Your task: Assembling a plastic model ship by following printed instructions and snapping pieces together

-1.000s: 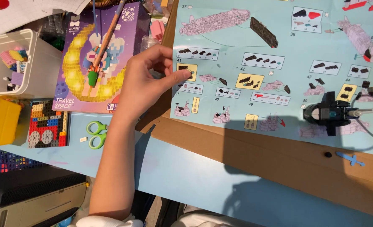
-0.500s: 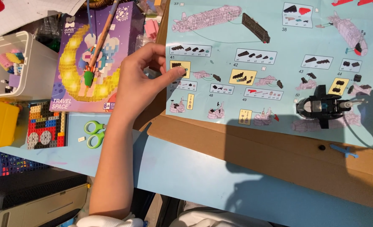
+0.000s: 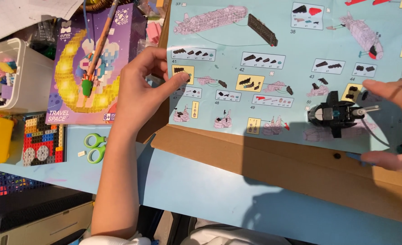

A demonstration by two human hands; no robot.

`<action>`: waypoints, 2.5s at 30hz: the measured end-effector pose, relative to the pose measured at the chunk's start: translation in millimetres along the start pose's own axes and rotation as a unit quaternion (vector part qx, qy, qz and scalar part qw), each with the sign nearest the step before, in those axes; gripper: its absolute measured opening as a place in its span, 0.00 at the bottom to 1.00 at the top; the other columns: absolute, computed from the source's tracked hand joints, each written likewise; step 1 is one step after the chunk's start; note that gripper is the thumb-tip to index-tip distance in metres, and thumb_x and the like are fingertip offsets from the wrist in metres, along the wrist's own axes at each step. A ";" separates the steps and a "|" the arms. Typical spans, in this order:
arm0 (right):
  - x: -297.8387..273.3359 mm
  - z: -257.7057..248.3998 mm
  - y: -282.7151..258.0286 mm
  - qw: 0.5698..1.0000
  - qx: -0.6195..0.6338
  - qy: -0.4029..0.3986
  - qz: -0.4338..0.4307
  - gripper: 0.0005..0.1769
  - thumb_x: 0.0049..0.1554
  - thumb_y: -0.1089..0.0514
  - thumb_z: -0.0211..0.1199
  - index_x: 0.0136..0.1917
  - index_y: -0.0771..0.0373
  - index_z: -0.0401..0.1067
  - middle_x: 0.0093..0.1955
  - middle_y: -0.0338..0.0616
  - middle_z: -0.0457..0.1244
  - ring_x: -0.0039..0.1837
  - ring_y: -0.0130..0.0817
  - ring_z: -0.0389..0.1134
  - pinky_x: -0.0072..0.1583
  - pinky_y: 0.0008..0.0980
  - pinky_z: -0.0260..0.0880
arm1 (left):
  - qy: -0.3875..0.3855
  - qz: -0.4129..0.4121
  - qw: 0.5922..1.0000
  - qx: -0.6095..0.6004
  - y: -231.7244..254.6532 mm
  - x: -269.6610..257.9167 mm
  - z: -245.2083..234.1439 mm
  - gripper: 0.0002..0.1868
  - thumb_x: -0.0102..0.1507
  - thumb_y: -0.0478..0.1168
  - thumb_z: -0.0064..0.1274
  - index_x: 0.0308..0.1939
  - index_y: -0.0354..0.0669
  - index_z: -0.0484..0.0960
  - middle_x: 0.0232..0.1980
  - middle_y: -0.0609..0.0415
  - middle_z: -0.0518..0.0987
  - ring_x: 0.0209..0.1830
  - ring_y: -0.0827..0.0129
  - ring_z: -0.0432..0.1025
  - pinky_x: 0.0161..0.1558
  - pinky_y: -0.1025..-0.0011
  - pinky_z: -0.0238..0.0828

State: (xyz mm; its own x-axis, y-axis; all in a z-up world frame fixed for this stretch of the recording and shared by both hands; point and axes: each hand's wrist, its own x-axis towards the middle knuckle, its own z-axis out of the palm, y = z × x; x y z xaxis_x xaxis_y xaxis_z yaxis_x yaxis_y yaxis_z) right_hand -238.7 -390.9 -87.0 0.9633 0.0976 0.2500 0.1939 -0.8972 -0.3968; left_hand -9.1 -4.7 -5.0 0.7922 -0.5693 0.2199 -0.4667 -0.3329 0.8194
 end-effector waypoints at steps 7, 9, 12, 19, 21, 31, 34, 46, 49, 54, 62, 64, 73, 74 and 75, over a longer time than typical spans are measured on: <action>28.9 -10.5 -37.8 0.955 -0.291 -0.014 -0.058 0.60 0.32 0.20 0.62 0.70 0.56 0.69 0.57 0.42 0.70 0.57 0.37 0.72 0.61 0.35 0.72 | 0.008 -0.019 0.999 0.028 2.2 -0.7 2.0 0.11 0.61 0.37 0.61 0.39 0.45 0.72 0.33 0.63 0.67 0.31 0.79 0.61 0.37 0.80 0.62; 30.2 -8.5 -38.2 0.965 -0.258 -0.017 -0.047 0.52 0.36 0.27 0.65 0.67 0.57 0.70 0.56 0.42 0.70 0.56 0.39 0.73 0.60 0.37 0.72 | 0.004 -0.015 0.999 0.031 3.3 -0.6 1.2 0.10 0.62 0.37 0.60 0.39 0.45 0.72 0.33 0.63 0.68 0.31 0.79 0.61 0.37 0.79 0.62; 24.6 -4.6 -33.8 0.982 -0.183 0.018 -0.038 0.44 0.39 0.35 0.70 0.65 0.58 0.71 0.59 0.45 0.69 0.60 0.44 0.71 0.62 0.42 0.68 | 0.005 -0.020 0.999 0.038 2.5 -0.9 1.2 0.11 0.61 0.38 0.60 0.39 0.46 0.72 0.33 0.63 0.67 0.32 0.78 0.61 0.37 0.80 0.61; 14.8 -15.9 -33.2 0.962 -0.264 0.022 0.071 0.48 0.46 0.32 0.65 0.72 0.62 0.70 0.62 0.54 0.67 0.62 0.50 0.68 0.65 0.46 0.71 | 0.018 -0.003 0.999 0.036 2.6 -1.8 4.1 0.11 0.63 0.37 0.60 0.40 0.44 0.72 0.34 0.61 0.68 0.33 0.77 0.61 0.39 0.80 0.61; 11.9 -16.1 -35.0 0.962 -0.254 0.029 0.095 0.50 0.51 0.35 0.63 0.79 0.65 0.64 0.67 0.61 0.63 0.66 0.57 0.63 0.66 0.53 0.68 | 0.020 0.000 0.999 0.042 1.3 -2.0 3.8 0.11 0.63 0.37 0.61 0.41 0.43 0.72 0.34 0.60 0.68 0.33 0.77 0.61 0.38 0.79 0.61; 8.7 -15.5 -38.6 0.961 -0.259 0.059 0.072 0.47 0.52 0.34 0.65 0.77 0.62 0.70 0.61 0.53 0.66 0.64 0.51 0.66 0.66 0.41 0.64 | 0.166 0.250 0.932 0.202 20.9 -10.7 21.6 0.24 0.67 0.37 0.56 0.61 0.33 0.63 0.55 0.42 0.66 0.56 0.54 0.63 0.57 0.62 0.64; 6.9 -13.5 -33.9 0.955 -0.283 0.057 0.071 0.47 0.53 0.31 0.64 0.77 0.60 0.71 0.59 0.51 0.66 0.63 0.48 0.66 0.65 0.39 0.64 | 0.114 0.331 0.914 0.205 37.8 -23.7 50.7 0.19 0.67 0.38 0.56 0.57 0.33 0.69 0.53 0.41 0.71 0.55 0.52 0.67 0.56 0.61 0.65; 5.5 -6.5 -24.2 0.949 -0.300 0.040 0.093 0.53 0.50 0.29 0.62 0.80 0.61 0.69 0.61 0.53 0.67 0.65 0.51 0.66 0.66 0.43 0.66 | -0.215 0.284 0.907 0.223 11.2 -47.6 108.3 0.19 0.63 0.52 0.49 0.52 0.47 0.77 0.21 0.61 0.73 0.16 0.56 0.64 0.26 0.61 0.60; 3.0 -3.9 -23.7 0.946 -0.304 0.052 0.098 0.51 0.51 0.30 0.64 0.80 0.60 0.70 0.59 0.52 0.67 0.63 0.51 0.67 0.67 0.41 0.66 | -0.228 0.273 0.903 0.241 14.6 -52.2 115.3 0.27 0.60 0.59 0.48 0.55 0.47 0.77 0.16 0.61 0.70 0.10 0.53 0.59 0.22 0.60 0.60; 10.8 -8.3 -23.3 0.944 -0.305 0.042 0.116 0.56 0.48 0.27 0.63 0.81 0.60 0.67 0.59 0.54 0.67 0.60 0.51 0.67 0.63 0.41 0.65 | -0.179 0.291 0.909 0.240 15.4 -64.2 136.0 0.27 0.60 0.57 0.51 0.56 0.44 0.77 0.16 0.58 0.68 0.10 0.55 0.60 0.16 0.60 0.55; 15.4 -23.2 -41.7 0.967 -0.239 0.084 0.022 0.51 0.52 0.38 0.67 0.78 0.74 0.63 0.65 0.60 0.65 0.64 0.58 0.67 0.65 0.49 0.65 | -0.157 0.273 0.921 0.228 23.8 -67.0 142.1 0.20 0.62 0.50 0.49 0.54 0.45 0.76 0.19 0.58 0.73 0.11 0.53 0.62 0.17 0.61 0.57; 16.5 -20.8 -39.2 0.971 -0.215 0.100 0.003 0.50 0.52 0.42 0.69 0.78 0.75 0.61 0.68 0.64 0.63 0.67 0.61 0.64 0.66 0.53 0.64 | -0.159 0.268 0.920 0.236 24.6 -67.7 142.2 0.20 0.62 0.50 0.49 0.54 0.45 0.76 0.18 0.58 0.73 0.11 0.53 0.63 0.18 0.60 0.58; 20.4 -17.5 -41.8 0.978 -0.184 0.098 -0.003 0.44 0.54 0.49 0.67 0.77 0.74 0.60 0.69 0.66 0.60 0.67 0.60 0.62 0.66 0.51 0.61 | -0.158 0.279 0.916 0.242 19.5 -69.3 142.9 0.21 0.63 0.51 0.50 0.56 0.47 0.75 0.21 0.58 0.73 0.13 0.51 0.63 0.18 0.57 0.58; 20.9 -16.9 -38.6 0.976 -0.203 0.079 0.018 0.44 0.54 0.46 0.65 0.76 0.72 0.60 0.68 0.63 0.62 0.65 0.58 0.63 0.64 0.50 0.61 | -0.148 0.286 0.920 0.223 19.6 -69.0 142.5 0.20 0.63 0.49 0.52 0.55 0.46 0.75 0.22 0.58 0.71 0.14 0.55 0.62 0.19 0.59 0.57; 20.9 -16.5 -38.3 0.976 -0.204 0.079 0.019 0.44 0.54 0.46 0.65 0.76 0.72 0.60 0.68 0.63 0.62 0.65 0.58 0.63 0.64 0.50 0.61 | -0.148 0.287 0.920 0.222 21.5 -67.4 141.5 0.20 0.63 0.49 0.52 0.55 0.46 0.75 0.22 0.58 0.71 0.14 0.55 0.62 0.19 0.59 0.57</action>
State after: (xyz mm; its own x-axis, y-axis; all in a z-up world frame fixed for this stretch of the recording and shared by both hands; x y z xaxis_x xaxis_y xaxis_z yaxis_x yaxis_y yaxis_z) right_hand -229.1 -361.7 -52.1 0.9215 0.0233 0.3878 0.0383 -0.9988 -0.0309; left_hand -128.2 -79.9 -77.1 0.2541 -0.9052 0.3406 -0.9412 -0.1503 0.3025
